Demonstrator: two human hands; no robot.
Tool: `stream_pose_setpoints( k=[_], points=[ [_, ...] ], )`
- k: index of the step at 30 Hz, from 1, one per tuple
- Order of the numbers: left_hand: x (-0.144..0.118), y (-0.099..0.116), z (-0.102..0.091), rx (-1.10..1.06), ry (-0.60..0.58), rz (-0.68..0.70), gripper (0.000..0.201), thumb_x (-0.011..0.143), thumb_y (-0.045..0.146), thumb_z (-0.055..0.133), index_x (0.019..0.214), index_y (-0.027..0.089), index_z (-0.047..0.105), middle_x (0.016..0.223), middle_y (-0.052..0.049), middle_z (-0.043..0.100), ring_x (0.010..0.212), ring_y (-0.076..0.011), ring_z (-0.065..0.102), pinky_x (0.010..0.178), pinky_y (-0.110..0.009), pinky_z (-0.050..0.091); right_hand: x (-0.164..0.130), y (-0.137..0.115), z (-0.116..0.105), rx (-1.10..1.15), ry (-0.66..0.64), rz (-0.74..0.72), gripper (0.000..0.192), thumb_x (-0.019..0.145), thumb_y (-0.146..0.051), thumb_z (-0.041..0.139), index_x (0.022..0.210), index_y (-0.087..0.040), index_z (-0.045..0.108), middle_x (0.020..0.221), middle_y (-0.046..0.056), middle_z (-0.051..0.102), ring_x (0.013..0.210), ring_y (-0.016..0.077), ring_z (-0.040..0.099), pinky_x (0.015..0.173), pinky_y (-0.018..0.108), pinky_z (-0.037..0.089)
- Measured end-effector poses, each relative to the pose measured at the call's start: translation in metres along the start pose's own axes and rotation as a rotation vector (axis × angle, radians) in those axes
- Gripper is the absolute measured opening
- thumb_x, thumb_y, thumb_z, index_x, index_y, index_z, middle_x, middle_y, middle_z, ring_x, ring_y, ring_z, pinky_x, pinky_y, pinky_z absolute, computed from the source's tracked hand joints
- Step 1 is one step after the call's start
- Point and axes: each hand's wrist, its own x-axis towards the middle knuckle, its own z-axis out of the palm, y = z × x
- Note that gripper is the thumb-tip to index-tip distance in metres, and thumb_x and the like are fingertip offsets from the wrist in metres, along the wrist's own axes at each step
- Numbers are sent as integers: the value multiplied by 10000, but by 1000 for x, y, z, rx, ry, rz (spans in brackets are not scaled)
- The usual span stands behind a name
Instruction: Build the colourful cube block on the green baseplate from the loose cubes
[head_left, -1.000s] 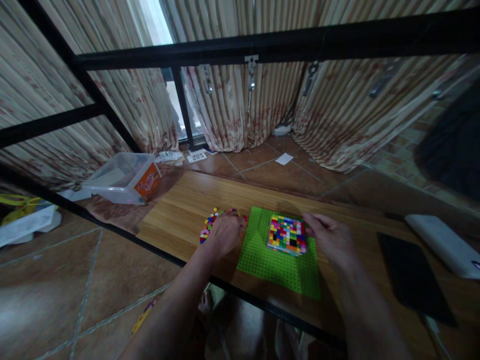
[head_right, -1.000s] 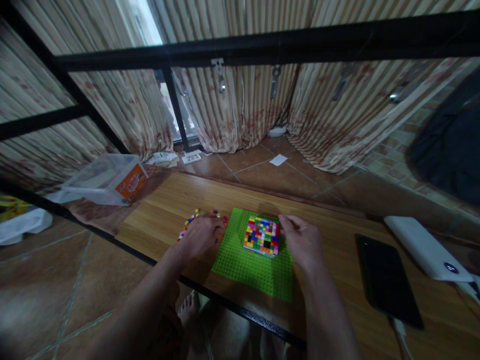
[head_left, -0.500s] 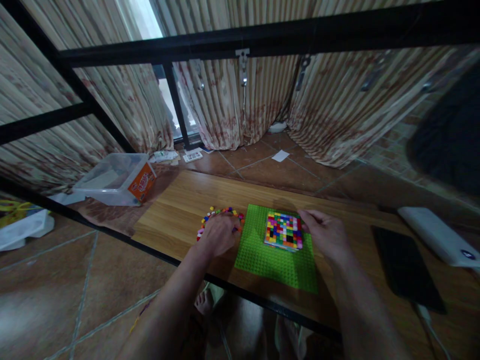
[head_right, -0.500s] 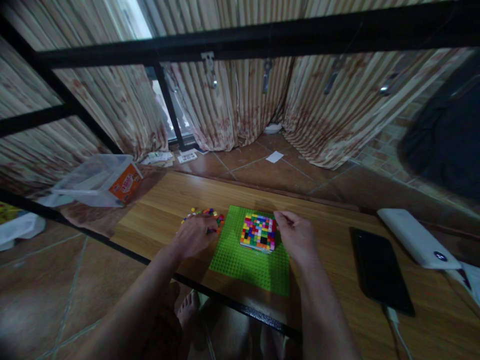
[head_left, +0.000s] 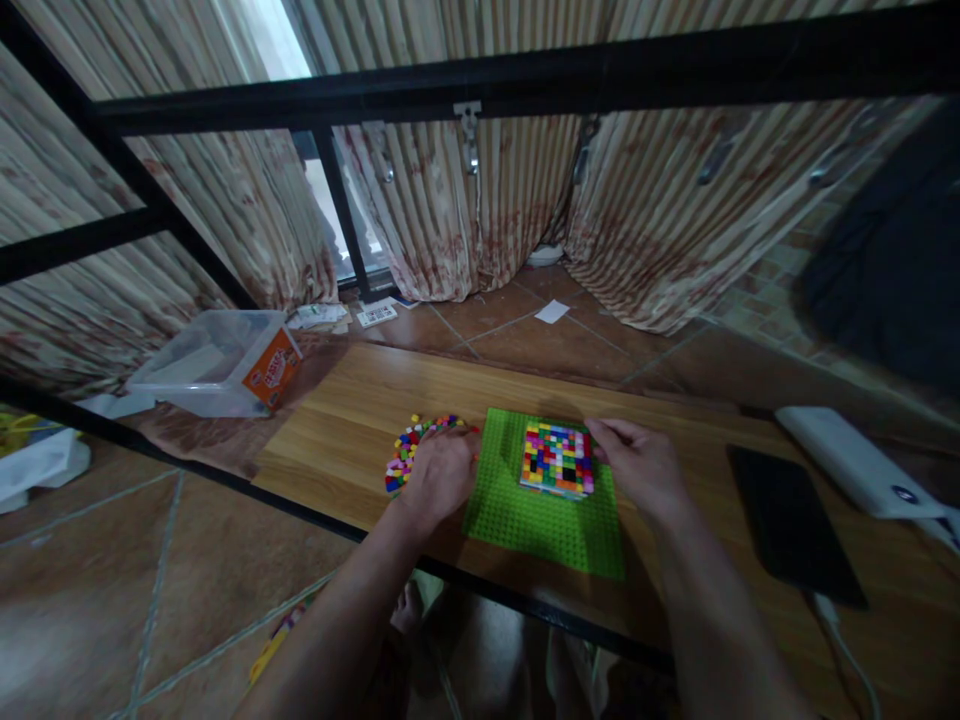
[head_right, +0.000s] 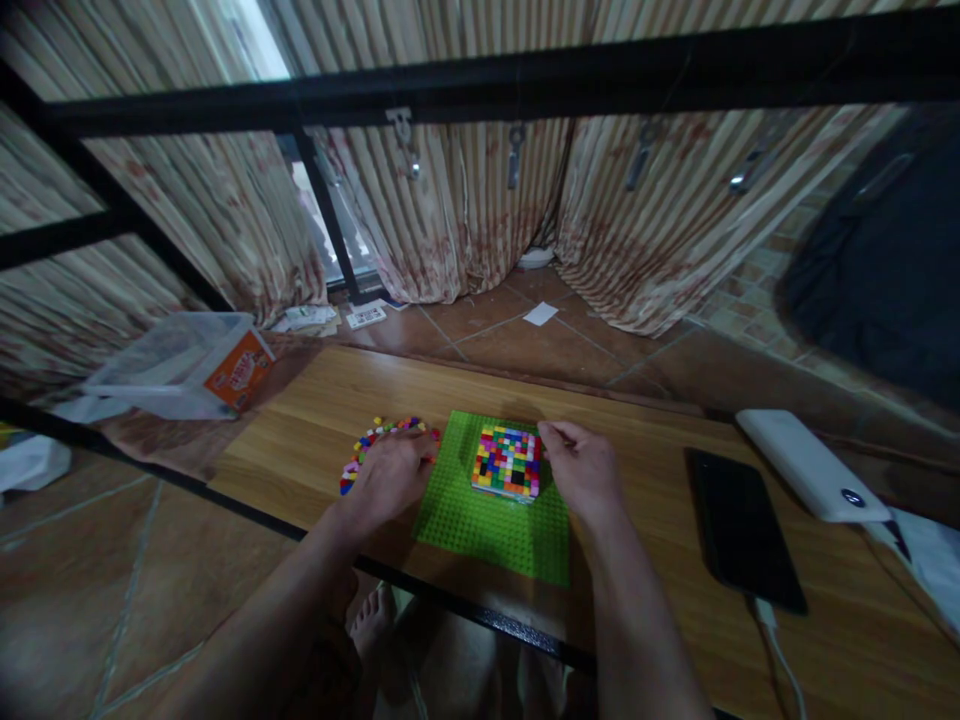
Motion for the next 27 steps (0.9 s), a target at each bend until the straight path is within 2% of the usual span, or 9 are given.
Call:
stream_pose_setpoints(
  k=[12,19,22,27],
  points=[
    [3,6,1,55,-55,-15,202,843,115,466,891,151,659,929,-103,697,854,-224,657,760,-311,484,3,6,0,-48,-15,-24,442,763,-563,604,929,-181,753,773,76,753,695,229,683,623,319,485],
    [1,4,2,49,-36,-58,245,852,103,447,951,153,665,914,-110,708,867,-229,667,773,-321,484,2,2,0,-69,-5,-37,427,777,-537,596,928,-168,750,747,70,745,663,218,668,620,315,473],
    [1,2,-1,-101,27,-56,237,846,114,476,924,185,689,896,-73,718,843,-197,665,773,-290,477,2,3,1,-48,-7,-41,424,780,-539,594,923,-172,751,774,70,750,663,213,670,626,314,482],
    [12,8,-6,-549,144,-61,213,859,166,506,874,194,716,863,-23,717,738,-133,647,713,-235,477,3,5,4,-20,-8,-67,400,780,-534,592,869,-179,755,795,69,752,673,206,665,637,311,491]
  ],
)
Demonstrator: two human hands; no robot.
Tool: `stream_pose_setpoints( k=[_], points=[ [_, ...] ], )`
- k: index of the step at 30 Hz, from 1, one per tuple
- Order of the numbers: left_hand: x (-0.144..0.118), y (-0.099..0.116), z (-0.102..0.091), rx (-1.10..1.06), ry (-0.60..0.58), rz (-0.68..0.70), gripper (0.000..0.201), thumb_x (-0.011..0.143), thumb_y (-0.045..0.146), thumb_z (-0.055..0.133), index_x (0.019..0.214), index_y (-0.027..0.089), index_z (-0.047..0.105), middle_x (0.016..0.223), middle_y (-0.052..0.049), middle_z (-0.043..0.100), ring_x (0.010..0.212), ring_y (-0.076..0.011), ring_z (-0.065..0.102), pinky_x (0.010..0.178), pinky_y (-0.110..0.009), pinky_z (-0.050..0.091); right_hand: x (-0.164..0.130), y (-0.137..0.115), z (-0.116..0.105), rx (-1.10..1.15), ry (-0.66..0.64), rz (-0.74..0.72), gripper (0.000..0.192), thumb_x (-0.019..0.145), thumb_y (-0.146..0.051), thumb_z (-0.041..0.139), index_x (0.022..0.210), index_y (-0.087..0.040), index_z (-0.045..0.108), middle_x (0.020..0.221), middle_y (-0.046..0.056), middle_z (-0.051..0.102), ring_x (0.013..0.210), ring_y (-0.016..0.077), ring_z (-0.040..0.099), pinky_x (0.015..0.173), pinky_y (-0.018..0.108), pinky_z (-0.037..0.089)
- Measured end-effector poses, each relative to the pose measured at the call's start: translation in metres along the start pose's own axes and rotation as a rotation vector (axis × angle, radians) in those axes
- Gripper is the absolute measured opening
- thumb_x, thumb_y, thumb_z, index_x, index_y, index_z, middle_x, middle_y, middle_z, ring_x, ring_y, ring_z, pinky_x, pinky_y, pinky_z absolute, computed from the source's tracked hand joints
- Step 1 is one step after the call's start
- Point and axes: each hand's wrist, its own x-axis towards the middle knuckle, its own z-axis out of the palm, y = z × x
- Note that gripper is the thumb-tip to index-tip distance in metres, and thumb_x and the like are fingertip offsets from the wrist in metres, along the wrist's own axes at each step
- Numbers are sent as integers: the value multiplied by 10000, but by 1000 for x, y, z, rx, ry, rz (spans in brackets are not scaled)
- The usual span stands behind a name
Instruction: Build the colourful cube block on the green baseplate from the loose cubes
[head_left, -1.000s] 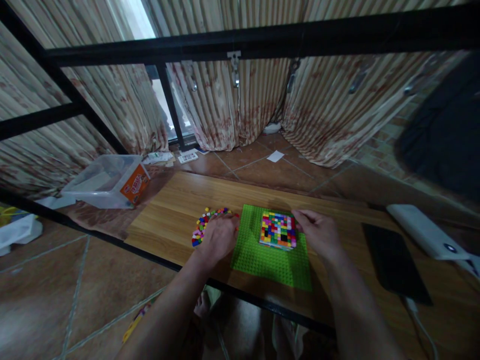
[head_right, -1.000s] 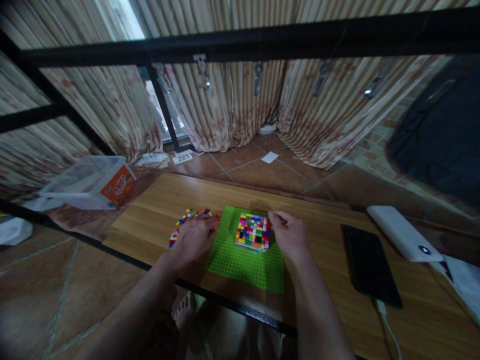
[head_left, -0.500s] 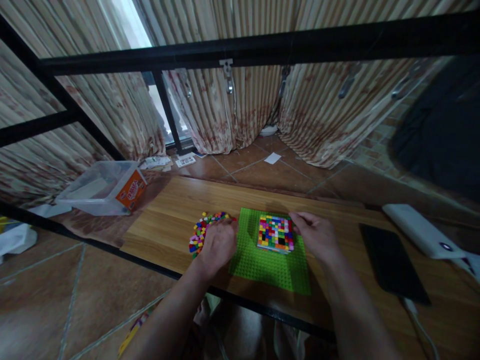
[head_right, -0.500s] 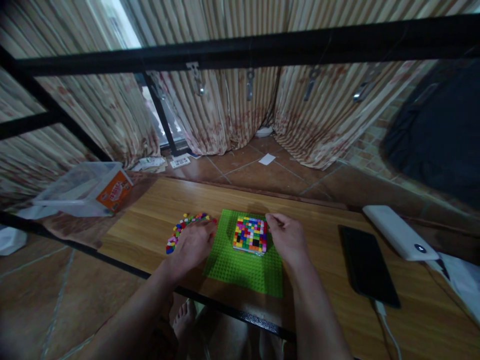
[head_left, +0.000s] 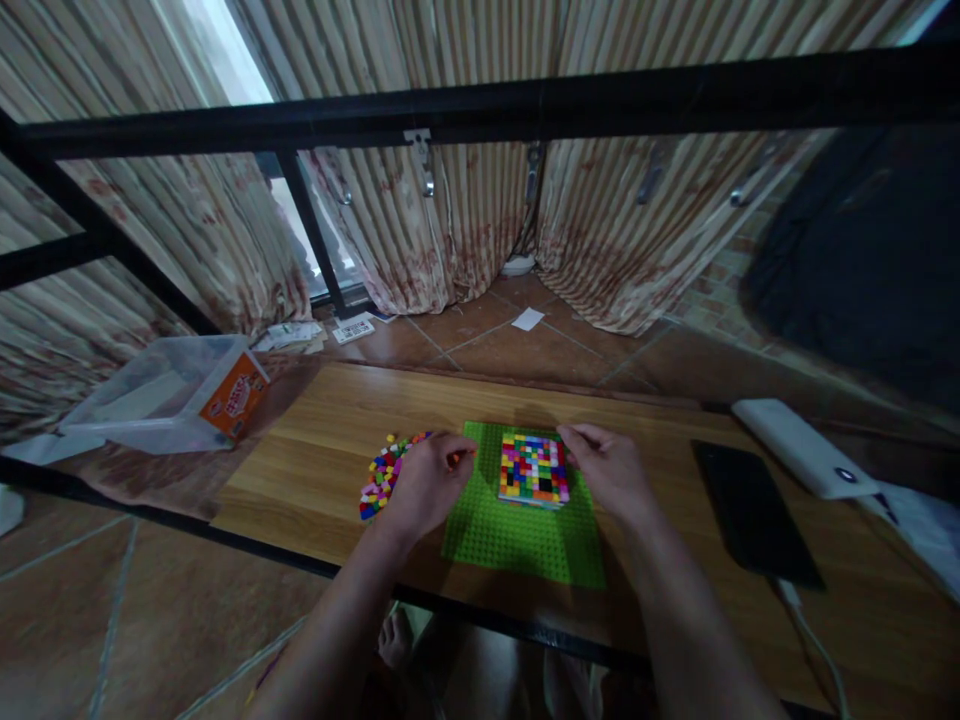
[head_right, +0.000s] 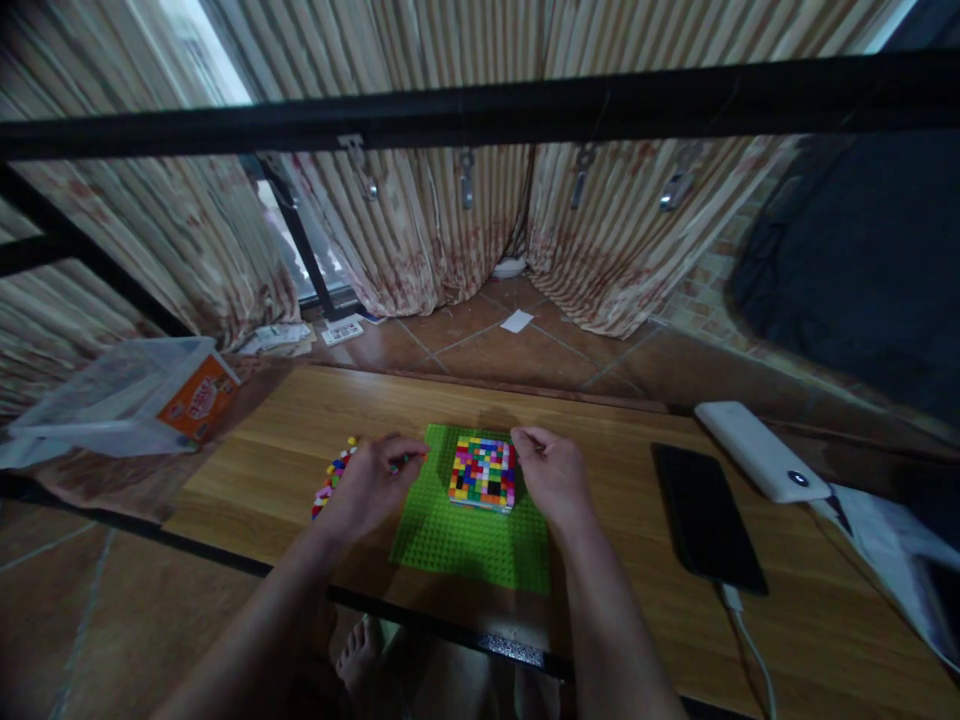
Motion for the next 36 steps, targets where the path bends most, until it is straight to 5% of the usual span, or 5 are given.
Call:
stream_pose_setpoints(
  k=[4,11,19,36],
  points=[
    [11,20,9,-190,33,64,188,853,160,518,900,165,700,878,-36,706,791,-138,645,754,-243,487,0,1,1,-14,-4,-3,397,785,-524,586,867,-174,755,747,60,743,642,199,648,616,305,480],
    [31,45,38,-127,29,141,162,848,147,525,917,199,663,898,-17,708,835,-149,645,804,-269,486,-1,5,-2,20,-30,3,405,783,-526,584,904,-177,750,822,77,751,735,214,673,675,316,510],
    [48,53,55,-63,-16,136,152,841,167,544,893,222,676,910,-3,725,898,-168,650,862,-303,469,0,8,-5,25,-57,-3,385,798,-513,563,903,-191,745,847,72,750,747,219,682,708,342,535],
    [52,51,59,-154,-148,127,270,847,129,500,942,215,738,903,1,747,876,-143,668,855,-245,497,-3,2,-5,-14,-77,-24,405,833,-512,531,922,-179,743,800,68,748,735,211,677,684,314,514]
  ],
)
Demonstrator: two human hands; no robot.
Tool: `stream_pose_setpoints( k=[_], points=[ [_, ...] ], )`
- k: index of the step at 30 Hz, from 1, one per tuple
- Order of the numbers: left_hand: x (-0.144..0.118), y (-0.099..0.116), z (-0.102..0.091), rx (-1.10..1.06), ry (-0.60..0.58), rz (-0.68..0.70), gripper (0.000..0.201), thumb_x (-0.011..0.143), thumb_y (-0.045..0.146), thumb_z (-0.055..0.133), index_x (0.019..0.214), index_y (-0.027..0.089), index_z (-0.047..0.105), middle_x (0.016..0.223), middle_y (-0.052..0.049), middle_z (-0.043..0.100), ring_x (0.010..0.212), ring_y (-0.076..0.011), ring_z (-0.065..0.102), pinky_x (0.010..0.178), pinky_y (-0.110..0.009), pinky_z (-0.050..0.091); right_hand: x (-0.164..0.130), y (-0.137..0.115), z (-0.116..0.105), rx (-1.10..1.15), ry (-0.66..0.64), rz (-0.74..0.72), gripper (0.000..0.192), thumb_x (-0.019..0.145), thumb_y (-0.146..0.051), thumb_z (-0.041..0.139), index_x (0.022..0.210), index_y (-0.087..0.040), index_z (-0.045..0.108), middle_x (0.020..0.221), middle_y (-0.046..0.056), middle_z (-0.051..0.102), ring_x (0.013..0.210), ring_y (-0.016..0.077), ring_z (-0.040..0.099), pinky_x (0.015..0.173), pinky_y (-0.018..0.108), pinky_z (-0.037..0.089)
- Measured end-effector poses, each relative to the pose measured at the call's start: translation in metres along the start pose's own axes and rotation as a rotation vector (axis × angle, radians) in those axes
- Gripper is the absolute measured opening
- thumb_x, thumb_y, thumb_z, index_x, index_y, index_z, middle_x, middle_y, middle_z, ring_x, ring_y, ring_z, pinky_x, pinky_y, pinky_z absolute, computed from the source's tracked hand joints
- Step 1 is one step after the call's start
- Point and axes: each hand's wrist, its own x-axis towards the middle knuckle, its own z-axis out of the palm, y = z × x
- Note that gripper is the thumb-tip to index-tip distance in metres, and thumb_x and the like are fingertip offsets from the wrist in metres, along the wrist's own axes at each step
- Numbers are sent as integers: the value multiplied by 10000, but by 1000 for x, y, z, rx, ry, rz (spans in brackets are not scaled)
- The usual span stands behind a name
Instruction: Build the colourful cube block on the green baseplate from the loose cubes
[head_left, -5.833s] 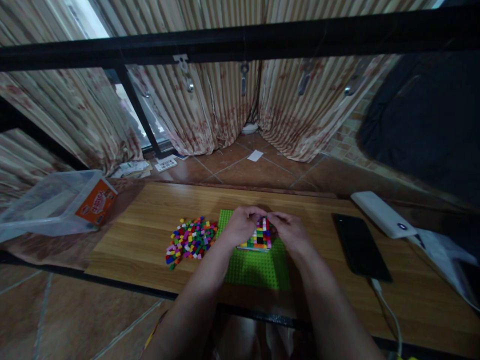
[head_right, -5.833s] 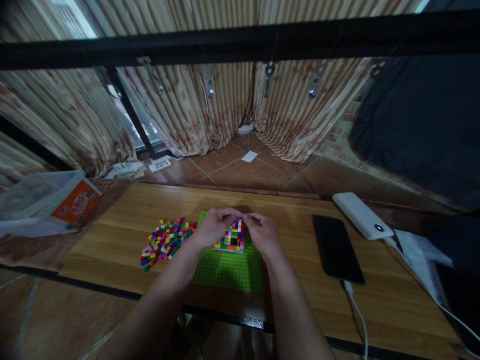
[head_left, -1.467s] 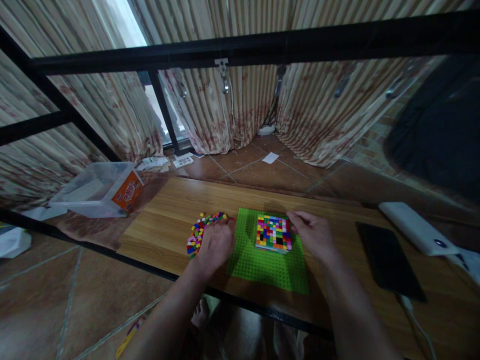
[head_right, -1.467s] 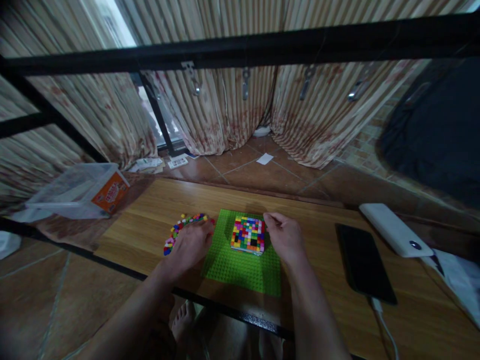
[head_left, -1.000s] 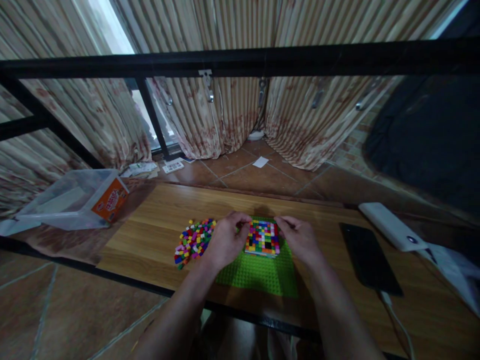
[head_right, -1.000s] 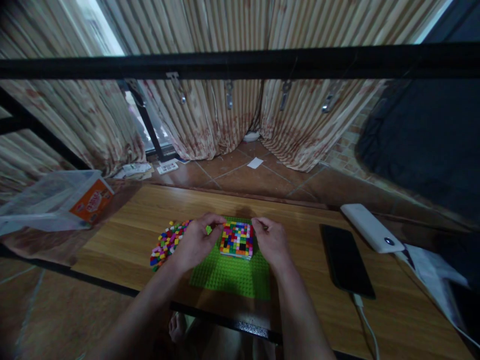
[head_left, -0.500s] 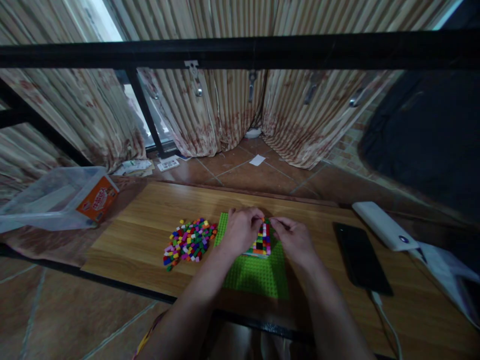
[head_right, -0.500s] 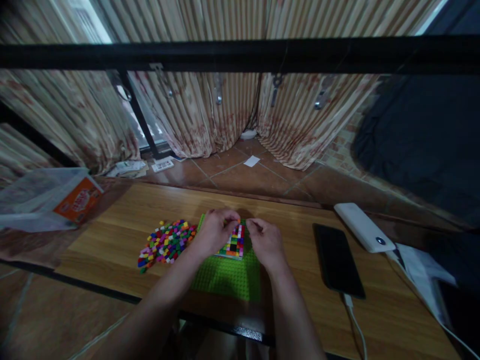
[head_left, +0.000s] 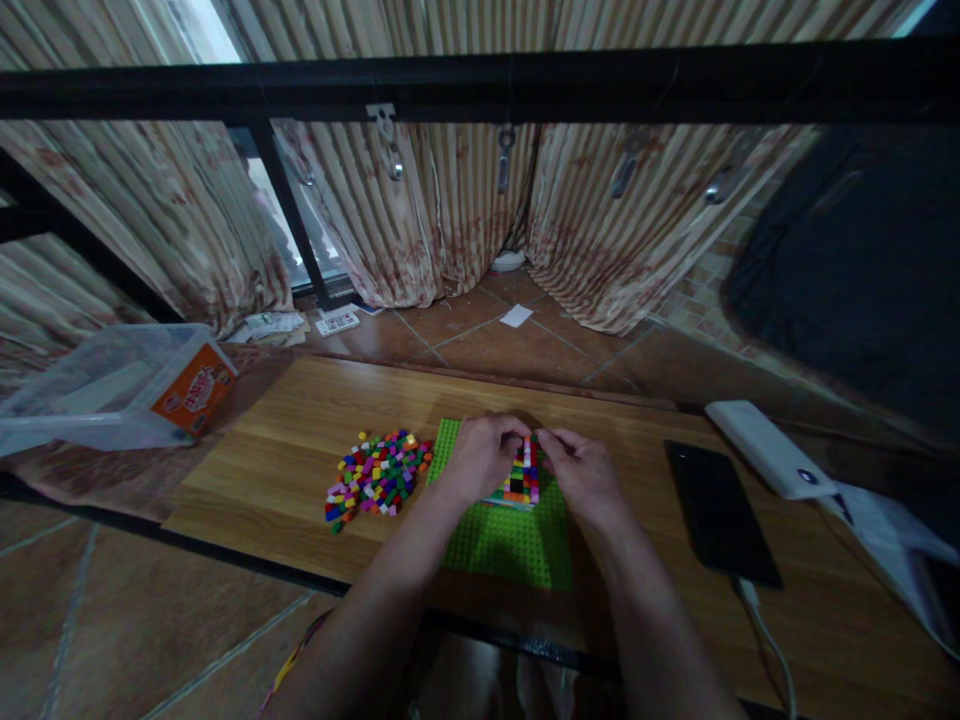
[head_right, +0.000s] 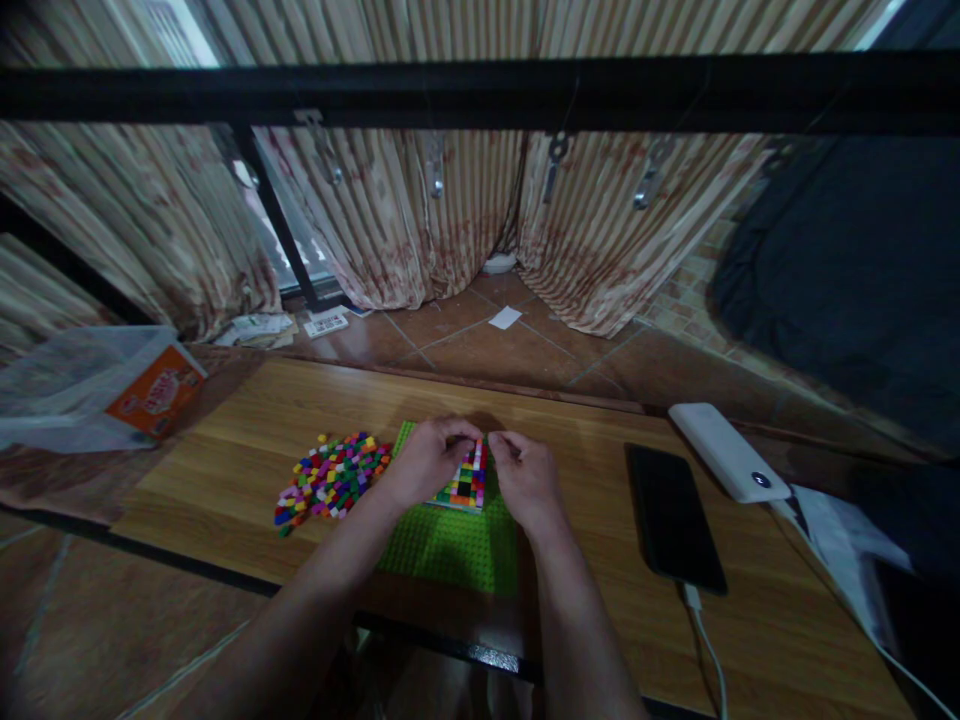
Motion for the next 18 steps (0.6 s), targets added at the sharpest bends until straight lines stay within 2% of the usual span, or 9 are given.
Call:
stream_pose_setpoints(
  k=[4,8,18],
  points=[
    [-2,-1,4,-128,17,-51,278,836,109,500,945,198,740,884,3,750,850,-133,675,853,-237,511,-1,-4,3,-10,-9,-25,398,830,-501,523,891,-178,746,829,71,756,763,218,678,707,317,495],
    [-1,-3,7,-219,9,-120,276,822,108,515,953,176,748,877,-6,755,812,-132,675,847,-236,521,1,-3,7,19,3,12,388,810,-496,543,893,-177,749,845,81,763,792,233,691,717,325,507],
    [1,-1,7,-110,-55,-124,347,814,88,473,1002,189,747,882,-13,751,825,-144,673,829,-240,512,2,-7,9,-121,44,2,370,800,-421,513,888,-160,760,815,98,763,740,238,692,681,328,502]
  ],
)
